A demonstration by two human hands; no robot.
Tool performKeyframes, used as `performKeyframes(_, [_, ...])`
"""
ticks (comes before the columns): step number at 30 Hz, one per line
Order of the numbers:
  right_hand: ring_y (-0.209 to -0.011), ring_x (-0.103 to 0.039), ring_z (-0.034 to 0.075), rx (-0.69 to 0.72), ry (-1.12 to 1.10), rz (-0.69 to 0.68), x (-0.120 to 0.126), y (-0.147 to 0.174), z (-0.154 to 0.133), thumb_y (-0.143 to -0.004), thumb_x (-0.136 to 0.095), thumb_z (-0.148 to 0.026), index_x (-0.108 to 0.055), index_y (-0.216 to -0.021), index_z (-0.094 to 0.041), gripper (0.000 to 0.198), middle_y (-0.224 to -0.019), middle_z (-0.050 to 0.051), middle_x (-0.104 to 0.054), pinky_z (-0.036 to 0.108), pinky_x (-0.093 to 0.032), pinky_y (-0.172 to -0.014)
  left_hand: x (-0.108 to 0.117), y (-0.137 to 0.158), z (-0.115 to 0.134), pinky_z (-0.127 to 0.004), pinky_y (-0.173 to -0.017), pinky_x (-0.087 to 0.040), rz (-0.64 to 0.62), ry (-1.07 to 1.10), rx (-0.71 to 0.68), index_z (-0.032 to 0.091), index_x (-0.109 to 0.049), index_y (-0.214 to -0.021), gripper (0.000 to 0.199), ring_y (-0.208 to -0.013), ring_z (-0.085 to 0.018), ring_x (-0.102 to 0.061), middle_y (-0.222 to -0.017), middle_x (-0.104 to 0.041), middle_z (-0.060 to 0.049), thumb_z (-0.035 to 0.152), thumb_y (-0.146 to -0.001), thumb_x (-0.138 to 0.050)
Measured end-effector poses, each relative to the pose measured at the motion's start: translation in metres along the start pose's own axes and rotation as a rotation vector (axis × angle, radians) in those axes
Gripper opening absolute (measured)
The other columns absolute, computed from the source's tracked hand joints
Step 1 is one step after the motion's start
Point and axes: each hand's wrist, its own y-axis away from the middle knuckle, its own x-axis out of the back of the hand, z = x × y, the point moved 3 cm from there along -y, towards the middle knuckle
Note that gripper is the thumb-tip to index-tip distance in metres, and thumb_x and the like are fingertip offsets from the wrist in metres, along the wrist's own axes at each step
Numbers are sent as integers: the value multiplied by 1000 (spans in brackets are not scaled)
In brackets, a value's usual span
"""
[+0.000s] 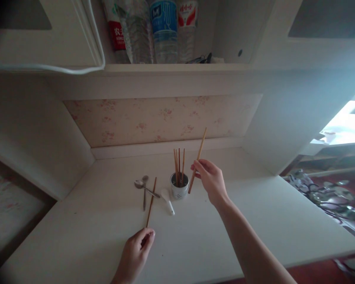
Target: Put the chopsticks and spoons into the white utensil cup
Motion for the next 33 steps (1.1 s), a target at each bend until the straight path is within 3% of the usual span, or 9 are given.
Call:
performKeyframes(3, [-74,-64,16,119,108,66,-3,-21,-1,-74,-64,-54,-67,-91,-15,43,-81,6,-68,28,-55,-64,-1,0,-2,-17,-64,-47,10,-12,-11,23,-65,-86,26,-66,-13,-63,-75,-69,0,36,-92,-43])
performKeyframes(6, [-69,-64,15,167,366,113,-8,-39,8,-80,-53,-55,-66,-98,-16,45,-82,5,-69,26,-53,-61,-1,0,-3,-17,-65,-47,8,-8,-11,23,-65,-87,26,-67,-13,-63,-76,-69,0,36,-92,-43])
performKeyframes(9, [-70,-66,15,162,560,88,-12,-47,24,-83,-47,-53,-67,-97,-18,43,-84,5,-71,26,-51,-64,-1,-1,-3,-18,-64,-46,8,-12,-3,22,-64,-86,27,-65,-13,-63,-74,-69,0,37,-92,-43])
performKeyframes(16, [-73,-65,17,105,775,19,-13,-44,60,-78,-53,-43,-71,-82,-22,27,-77,2,-72,26,-45,-68,-2,-1,-2,-18,-62,-45,-2,-30,-1,22,-65,-86,28,-64,-12,-62,-74,-69,-1,37,-93,-42])
performKeyframes(23, [-76,-64,17,90,892,-55,-17,-42,82,-77,-55,-41,-72,-78,-24,24,-84,1,-72,25,-43,-69,-2,-2,-3,-18,-62,-44,-16,-50,5,22,-64,-85,29,-64,-12,-62,-74,-69,-1,38,-93,-41])
performKeyframes(33, [-75,-63,15,92,879,-87,-17,-39,91,-77,-55,-36,-72,-79,-24,21,-86,0,-71,23,-43,-69,0,-1,2,-18,-60,-44,-23,-63,-8,21,-64,-83,31,-63,-13,-61,-71,-67,0,38,-93,-40])
